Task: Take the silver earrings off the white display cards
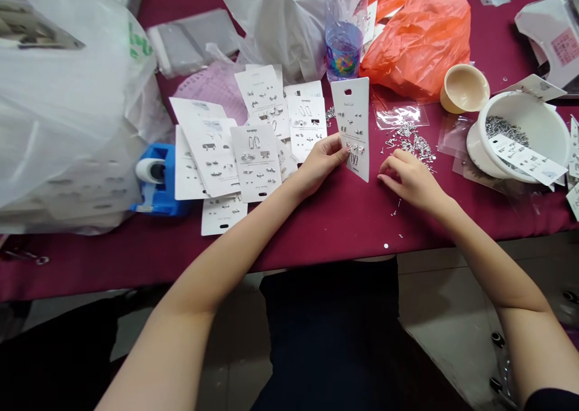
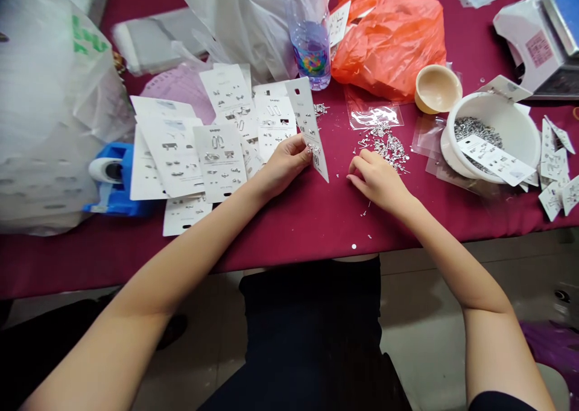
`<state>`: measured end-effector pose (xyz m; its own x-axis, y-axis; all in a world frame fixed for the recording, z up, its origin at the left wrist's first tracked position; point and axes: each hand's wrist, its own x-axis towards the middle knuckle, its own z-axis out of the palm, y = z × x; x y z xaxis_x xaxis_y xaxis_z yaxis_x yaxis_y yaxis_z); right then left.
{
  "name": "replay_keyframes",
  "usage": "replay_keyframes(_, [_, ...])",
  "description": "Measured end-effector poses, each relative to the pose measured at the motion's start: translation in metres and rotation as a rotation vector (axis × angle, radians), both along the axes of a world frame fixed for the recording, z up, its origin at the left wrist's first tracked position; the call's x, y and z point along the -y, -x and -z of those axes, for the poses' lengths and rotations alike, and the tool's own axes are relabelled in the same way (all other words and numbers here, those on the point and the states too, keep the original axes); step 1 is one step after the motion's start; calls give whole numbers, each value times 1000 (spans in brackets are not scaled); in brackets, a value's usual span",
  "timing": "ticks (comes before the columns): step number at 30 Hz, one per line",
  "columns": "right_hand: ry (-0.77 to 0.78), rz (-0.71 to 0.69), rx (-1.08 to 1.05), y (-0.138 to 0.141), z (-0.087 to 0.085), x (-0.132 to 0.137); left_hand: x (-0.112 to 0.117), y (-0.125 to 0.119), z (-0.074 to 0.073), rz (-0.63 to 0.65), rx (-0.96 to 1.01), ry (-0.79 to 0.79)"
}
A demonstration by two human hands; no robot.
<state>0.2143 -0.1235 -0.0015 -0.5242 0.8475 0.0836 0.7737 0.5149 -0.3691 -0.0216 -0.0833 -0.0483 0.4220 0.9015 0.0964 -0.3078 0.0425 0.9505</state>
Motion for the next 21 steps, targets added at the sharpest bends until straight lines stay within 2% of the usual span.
replay_keyframes(5, [21,-4,85,9,4,-1,0,-1,-1,8,35,15])
replay_keyframes(10, [49,-44,115,9,-3,-3,1,-3,-6,-12,69,11])
replay_keyframes(15, [96,-56,105,7,-8,-4,-4,-3,1,-30,84,38])
replay_keyframes(18, [53,-50,101,4,-3,-2,-5,-4,0,-18,181,109])
replay_keyframes(21, [19,-60,76,-1,0,-1,-1,-4,-9,20,299,218])
